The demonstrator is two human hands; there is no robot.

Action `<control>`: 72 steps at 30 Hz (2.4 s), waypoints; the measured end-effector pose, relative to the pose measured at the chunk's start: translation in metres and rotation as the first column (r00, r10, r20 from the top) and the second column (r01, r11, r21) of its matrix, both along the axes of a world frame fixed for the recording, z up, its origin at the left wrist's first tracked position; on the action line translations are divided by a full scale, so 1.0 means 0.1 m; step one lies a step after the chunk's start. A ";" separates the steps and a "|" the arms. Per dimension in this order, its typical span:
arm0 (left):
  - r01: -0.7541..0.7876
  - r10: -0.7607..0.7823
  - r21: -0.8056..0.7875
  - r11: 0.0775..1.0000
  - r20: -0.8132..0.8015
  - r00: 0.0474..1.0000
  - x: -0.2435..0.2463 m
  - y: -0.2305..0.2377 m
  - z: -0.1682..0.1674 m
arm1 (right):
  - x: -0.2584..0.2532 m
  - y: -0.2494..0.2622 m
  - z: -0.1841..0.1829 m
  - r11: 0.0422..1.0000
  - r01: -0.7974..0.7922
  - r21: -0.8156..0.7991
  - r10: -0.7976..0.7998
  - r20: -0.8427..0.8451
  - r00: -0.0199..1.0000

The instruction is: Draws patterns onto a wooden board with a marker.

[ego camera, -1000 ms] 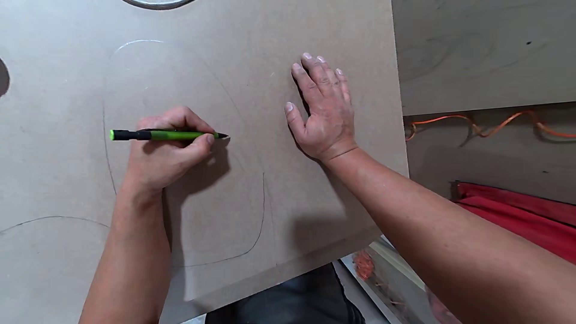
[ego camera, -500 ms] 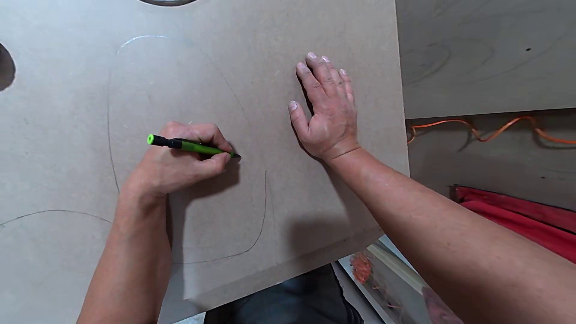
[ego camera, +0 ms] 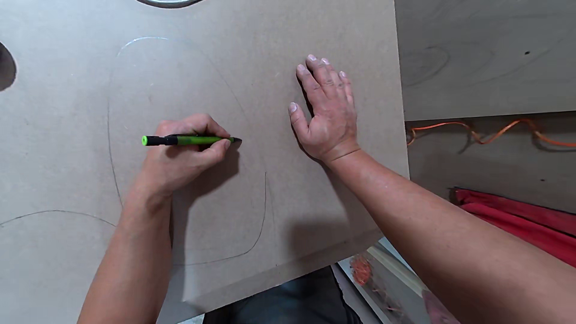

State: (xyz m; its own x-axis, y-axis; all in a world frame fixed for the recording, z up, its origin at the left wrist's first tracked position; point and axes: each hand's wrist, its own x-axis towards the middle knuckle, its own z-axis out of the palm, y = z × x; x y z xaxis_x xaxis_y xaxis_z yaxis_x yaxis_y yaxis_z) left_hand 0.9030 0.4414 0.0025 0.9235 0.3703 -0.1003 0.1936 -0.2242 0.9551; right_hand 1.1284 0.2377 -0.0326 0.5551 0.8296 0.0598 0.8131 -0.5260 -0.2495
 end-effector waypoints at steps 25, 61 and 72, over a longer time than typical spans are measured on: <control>0.213 -0.213 -0.038 0.976 0.007 0.977 0.00 0.14 -0.03 | -0.01 0.00 0.00 1.000 0.006 0.002 -0.006 -0.005 1.000; -0.150 0.152 -0.042 0.988 0.037 0.988 0.04 0.01 -0.05 | 0.00 0.01 0.00 1.000 0.003 -0.009 -0.003 -0.010 1.000; -0.086 0.087 -0.045 0.995 0.010 0.996 0.04 0.04 -0.03 | 0.00 0.00 0.00 1.000 0.003 0.001 -0.003 -0.004 1.000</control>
State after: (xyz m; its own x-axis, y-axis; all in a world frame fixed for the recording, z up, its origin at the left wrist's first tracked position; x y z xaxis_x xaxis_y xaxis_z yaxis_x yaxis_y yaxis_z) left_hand 0.9066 0.4450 -0.0001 0.8894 0.4442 -0.1076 0.1991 -0.1647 0.9660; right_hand 1.1282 0.2381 -0.0329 0.5582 0.8277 0.0581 0.8102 -0.5286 -0.2532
